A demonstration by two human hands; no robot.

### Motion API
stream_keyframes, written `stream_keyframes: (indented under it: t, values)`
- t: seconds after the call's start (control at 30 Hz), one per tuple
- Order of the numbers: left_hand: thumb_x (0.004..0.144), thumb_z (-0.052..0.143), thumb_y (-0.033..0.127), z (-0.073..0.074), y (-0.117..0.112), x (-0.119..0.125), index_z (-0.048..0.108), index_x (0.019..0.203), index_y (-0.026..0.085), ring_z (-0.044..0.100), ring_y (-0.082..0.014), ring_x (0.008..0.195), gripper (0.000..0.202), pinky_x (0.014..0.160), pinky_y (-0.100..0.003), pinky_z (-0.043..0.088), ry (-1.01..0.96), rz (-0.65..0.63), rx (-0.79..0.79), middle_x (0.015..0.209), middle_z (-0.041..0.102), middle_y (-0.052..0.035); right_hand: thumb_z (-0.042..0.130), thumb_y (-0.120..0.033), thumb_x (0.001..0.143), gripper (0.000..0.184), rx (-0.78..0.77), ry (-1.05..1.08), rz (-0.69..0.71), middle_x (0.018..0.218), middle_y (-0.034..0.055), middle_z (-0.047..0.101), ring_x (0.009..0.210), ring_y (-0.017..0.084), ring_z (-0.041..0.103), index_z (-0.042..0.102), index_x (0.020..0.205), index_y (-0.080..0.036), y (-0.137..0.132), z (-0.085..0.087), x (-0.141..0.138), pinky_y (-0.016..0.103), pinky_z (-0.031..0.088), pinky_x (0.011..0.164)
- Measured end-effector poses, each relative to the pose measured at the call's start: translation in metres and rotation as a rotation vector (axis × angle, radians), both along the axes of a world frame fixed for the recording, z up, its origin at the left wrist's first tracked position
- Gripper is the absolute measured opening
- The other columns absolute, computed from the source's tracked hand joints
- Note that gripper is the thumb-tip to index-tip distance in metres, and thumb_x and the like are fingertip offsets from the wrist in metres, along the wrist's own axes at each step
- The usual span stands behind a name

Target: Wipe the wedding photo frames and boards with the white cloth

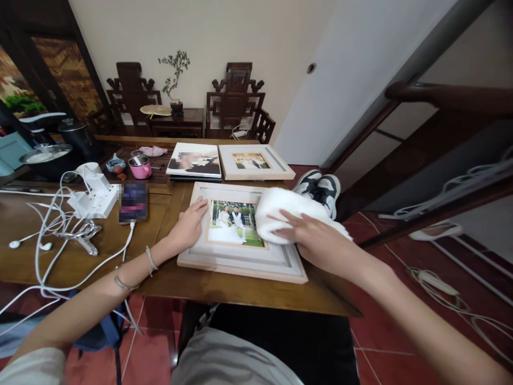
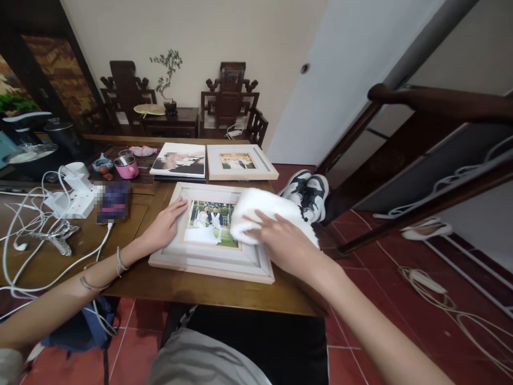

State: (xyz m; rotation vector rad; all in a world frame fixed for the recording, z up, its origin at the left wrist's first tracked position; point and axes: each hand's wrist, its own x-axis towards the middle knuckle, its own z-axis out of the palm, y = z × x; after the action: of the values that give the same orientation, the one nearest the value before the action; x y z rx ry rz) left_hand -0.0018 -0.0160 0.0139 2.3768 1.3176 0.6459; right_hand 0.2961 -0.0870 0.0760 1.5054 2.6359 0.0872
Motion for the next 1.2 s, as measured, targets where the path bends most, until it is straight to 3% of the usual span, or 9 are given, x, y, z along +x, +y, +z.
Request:
stream_keyframes:
  t: [0.13, 0.23, 0.5, 0.6, 0.7, 0.83, 0.97, 1.07, 1.2]
  values:
    - [0.077, 0.033, -0.004, 0.001, 0.0, 0.0, 0.048, 0.136, 0.015, 0.027, -0.0246, 0.144, 0.063, 0.115, -0.058, 0.025, -0.03, -0.012, -0.01, 0.147, 0.043, -0.012, 0.042, 0.005, 0.072, 0.064, 0.155, -0.017, -0.129, 0.149, 0.0102, 0.039, 0.139, 0.034, 0.031, 0.058, 0.131, -0.016, 0.053, -0.011, -0.017, 0.055, 0.033, 0.108]
    - [0.077, 0.034, -0.004, 0.0, 0.0, 0.0, 0.049, 0.135, 0.015, 0.028, -0.0245, 0.143, 0.063, 0.115, -0.056, 0.024, -0.048, 0.001, -0.008, 0.147, 0.044, -0.012, 0.047, -0.001, 0.077, 0.05, 0.18, -0.047, -0.098, 0.144, 0.0146, 0.046, 0.137, 0.036, 0.034, 0.064, 0.123, -0.011, 0.065, -0.014, -0.03, 0.055, 0.031, 0.108]
    - [0.078, 0.033, -0.003, -0.003, 0.0, 0.001, 0.05, 0.133, 0.014, 0.031, -0.0231, 0.142, 0.061, 0.114, -0.056, 0.027, -0.046, 0.023, 0.015, 0.146, 0.046, -0.0123, 0.047, 0.004, 0.067, 0.053, -0.148, 0.001, 0.109, 0.129, 0.0135, 0.062, 0.127, 0.031, 0.049, 0.072, 0.108, -0.017, -0.033, 0.026, -0.053, 0.046, 0.037, 0.107]
    - [0.078, 0.033, -0.003, -0.002, 0.001, 0.0, 0.05, 0.134, 0.014, 0.03, -0.0232, 0.142, 0.06, 0.114, -0.057, 0.026, -0.039, 0.02, 0.007, 0.146, 0.045, -0.0126, 0.045, 0.004, 0.067, 0.054, -0.208, 0.063, 0.128, 0.119, 0.013, 0.068, 0.119, 0.028, 0.057, 0.072, 0.108, -0.019, -0.045, 0.033, -0.065, 0.04, 0.044, 0.1]
    - [0.078, 0.033, -0.003, 0.0, 0.001, 0.0, 0.051, 0.133, 0.015, 0.029, -0.023, 0.143, 0.06, 0.114, -0.057, 0.026, -0.025, 0.011, -0.003, 0.147, 0.044, -0.0113, 0.044, 0.004, 0.068, 0.063, -0.152, 0.089, 0.071, 0.133, 0.0151, 0.059, 0.129, 0.03, 0.048, 0.064, 0.124, -0.016, -0.021, 0.019, -0.068, 0.042, 0.041, 0.104]
    - [0.079, 0.034, -0.001, 0.0, 0.001, 0.0, 0.052, 0.132, 0.015, 0.03, -0.0238, 0.142, 0.059, 0.115, -0.055, 0.025, -0.028, 0.008, -0.009, 0.146, 0.045, -0.0116, 0.044, 0.003, 0.072, 0.067, 0.083, 0.095, -0.057, 0.152, 0.0165, 0.034, 0.141, 0.034, 0.026, 0.051, 0.137, -0.01, 0.038, -0.011, -0.061, 0.051, 0.026, 0.113]
    - [0.079, 0.036, 0.0, -0.001, 0.002, -0.001, 0.053, 0.132, 0.015, 0.031, -0.0238, 0.142, 0.057, 0.116, -0.053, 0.025, -0.042, 0.001, 0.012, 0.145, 0.046, -0.0113, 0.042, 0.004, 0.073, 0.065, 0.192, 0.025, -0.104, 0.152, 0.0151, 0.035, 0.14, 0.039, 0.025, 0.052, 0.136, -0.013, 0.07, -0.022, -0.063, 0.061, 0.024, 0.109]
    - [0.081, 0.035, 0.001, -0.002, 0.003, -0.001, 0.052, 0.132, 0.015, 0.032, -0.0233, 0.142, 0.056, 0.116, -0.052, 0.026, -0.036, 0.009, 0.022, 0.145, 0.047, -0.0112, 0.041, 0.006, 0.073, 0.066, 0.09, -0.03, -0.045, 0.151, 0.0143, 0.036, 0.139, 0.041, 0.026, 0.055, 0.134, -0.015, 0.056, -0.015, -0.072, 0.065, 0.026, 0.106]
    - [0.082, 0.033, 0.001, -0.001, 0.001, 0.0, 0.052, 0.132, 0.012, 0.031, -0.0233, 0.142, 0.054, 0.116, -0.052, 0.026, -0.029, 0.01, 0.018, 0.145, 0.046, -0.0128, 0.042, 0.008, 0.069, 0.071, -0.159, -0.011, 0.053, 0.151, 0.0143, 0.036, 0.139, 0.038, 0.029, 0.055, 0.134, -0.018, 0.004, 0.012, -0.074, 0.062, 0.032, 0.105]
